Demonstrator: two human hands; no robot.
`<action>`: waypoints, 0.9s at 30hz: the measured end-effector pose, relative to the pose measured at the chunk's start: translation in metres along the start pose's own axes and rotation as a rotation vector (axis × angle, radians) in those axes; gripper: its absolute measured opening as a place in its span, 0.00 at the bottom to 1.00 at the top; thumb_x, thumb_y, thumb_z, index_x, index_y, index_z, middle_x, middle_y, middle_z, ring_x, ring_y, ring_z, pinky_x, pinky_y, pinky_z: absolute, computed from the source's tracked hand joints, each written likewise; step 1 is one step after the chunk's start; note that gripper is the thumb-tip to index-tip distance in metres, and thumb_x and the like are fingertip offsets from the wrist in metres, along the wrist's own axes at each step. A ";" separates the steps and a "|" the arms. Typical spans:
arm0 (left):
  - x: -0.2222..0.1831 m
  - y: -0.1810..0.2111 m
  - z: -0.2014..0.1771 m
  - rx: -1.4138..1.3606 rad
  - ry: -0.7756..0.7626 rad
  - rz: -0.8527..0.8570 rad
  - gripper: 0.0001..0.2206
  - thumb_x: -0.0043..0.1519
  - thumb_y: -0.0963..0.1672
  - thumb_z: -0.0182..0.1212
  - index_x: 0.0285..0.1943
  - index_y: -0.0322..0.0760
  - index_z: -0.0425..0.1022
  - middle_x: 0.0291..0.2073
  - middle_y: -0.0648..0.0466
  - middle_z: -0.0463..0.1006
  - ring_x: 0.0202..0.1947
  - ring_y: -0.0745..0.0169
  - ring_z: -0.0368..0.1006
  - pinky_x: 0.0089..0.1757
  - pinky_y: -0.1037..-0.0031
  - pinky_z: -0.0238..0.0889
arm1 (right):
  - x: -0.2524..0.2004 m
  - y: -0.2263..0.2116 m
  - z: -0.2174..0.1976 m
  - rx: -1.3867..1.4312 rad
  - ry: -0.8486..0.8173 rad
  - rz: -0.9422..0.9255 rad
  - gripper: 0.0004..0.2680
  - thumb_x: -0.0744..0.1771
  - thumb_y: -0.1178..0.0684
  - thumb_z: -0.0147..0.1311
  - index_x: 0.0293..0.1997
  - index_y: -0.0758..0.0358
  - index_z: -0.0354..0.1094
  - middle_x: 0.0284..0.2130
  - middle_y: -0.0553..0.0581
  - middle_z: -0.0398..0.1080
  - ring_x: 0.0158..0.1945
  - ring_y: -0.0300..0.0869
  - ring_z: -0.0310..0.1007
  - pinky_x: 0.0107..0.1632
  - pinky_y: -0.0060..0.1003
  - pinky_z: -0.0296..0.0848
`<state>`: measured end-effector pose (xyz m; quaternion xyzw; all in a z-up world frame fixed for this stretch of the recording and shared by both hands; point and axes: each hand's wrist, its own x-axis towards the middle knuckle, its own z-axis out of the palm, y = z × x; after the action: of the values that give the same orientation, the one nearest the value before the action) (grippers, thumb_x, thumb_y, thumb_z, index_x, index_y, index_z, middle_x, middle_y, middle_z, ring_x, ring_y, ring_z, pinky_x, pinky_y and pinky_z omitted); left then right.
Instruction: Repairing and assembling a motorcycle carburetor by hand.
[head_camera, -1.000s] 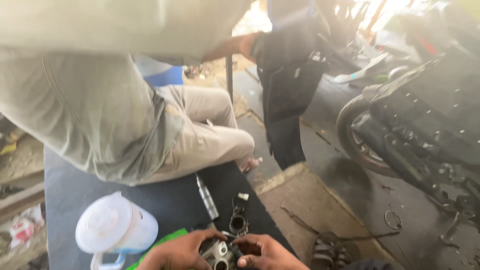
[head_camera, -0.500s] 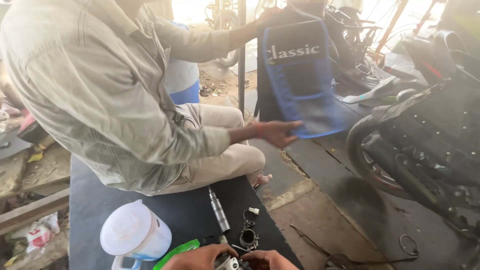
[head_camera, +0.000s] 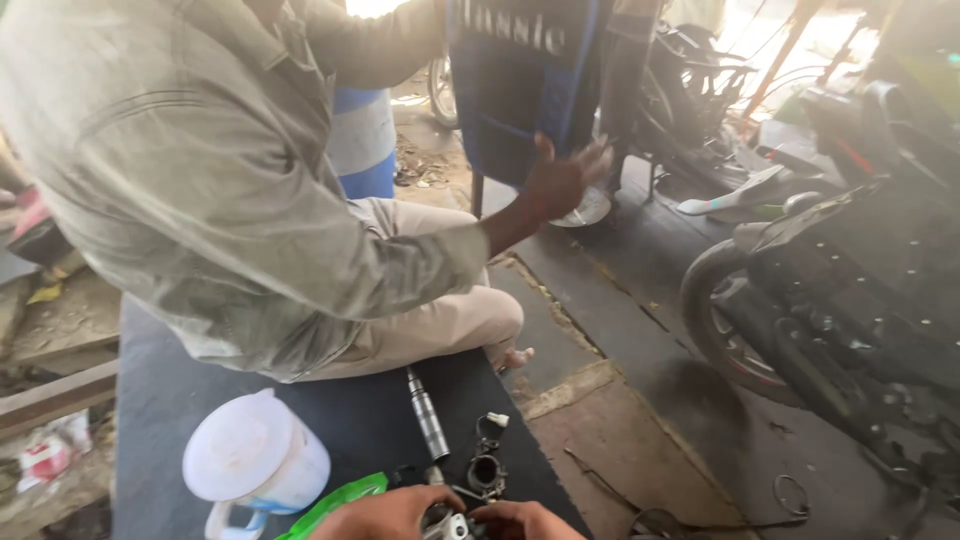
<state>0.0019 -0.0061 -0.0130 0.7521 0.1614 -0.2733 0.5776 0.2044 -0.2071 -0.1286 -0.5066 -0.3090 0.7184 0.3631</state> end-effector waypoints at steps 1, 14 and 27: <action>-0.003 0.000 0.000 -0.001 0.004 -0.012 0.33 0.49 0.50 0.68 0.68 0.44 0.70 0.60 0.48 0.77 0.63 0.57 0.72 0.60 0.71 0.60 | 0.000 -0.004 0.004 0.005 -0.011 -0.003 0.19 0.70 0.54 0.53 0.70 0.71 0.61 0.53 0.64 0.75 0.57 0.44 0.76 0.61 0.36 0.71; 0.014 -0.035 0.008 0.164 0.097 0.045 0.35 0.49 0.50 0.72 0.69 0.44 0.68 0.64 0.45 0.71 0.65 0.52 0.68 0.62 0.67 0.60 | -0.016 -0.040 0.034 -0.116 0.056 0.010 0.20 0.66 0.59 0.58 0.67 0.67 0.61 0.53 0.59 0.75 0.57 0.41 0.75 0.60 0.36 0.71; 0.006 -0.014 0.013 0.216 0.095 0.044 0.42 0.41 0.46 0.74 0.71 0.43 0.63 0.65 0.45 0.66 0.65 0.48 0.65 0.62 0.67 0.60 | -0.032 -0.060 0.053 -0.176 0.195 0.012 0.22 0.63 0.60 0.62 0.65 0.63 0.64 0.52 0.56 0.77 0.56 0.40 0.76 0.61 0.37 0.73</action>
<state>-0.0035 -0.0150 -0.0300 0.8254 0.1415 -0.2404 0.4908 0.1733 -0.2056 -0.0481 -0.6056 -0.3311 0.6380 0.3413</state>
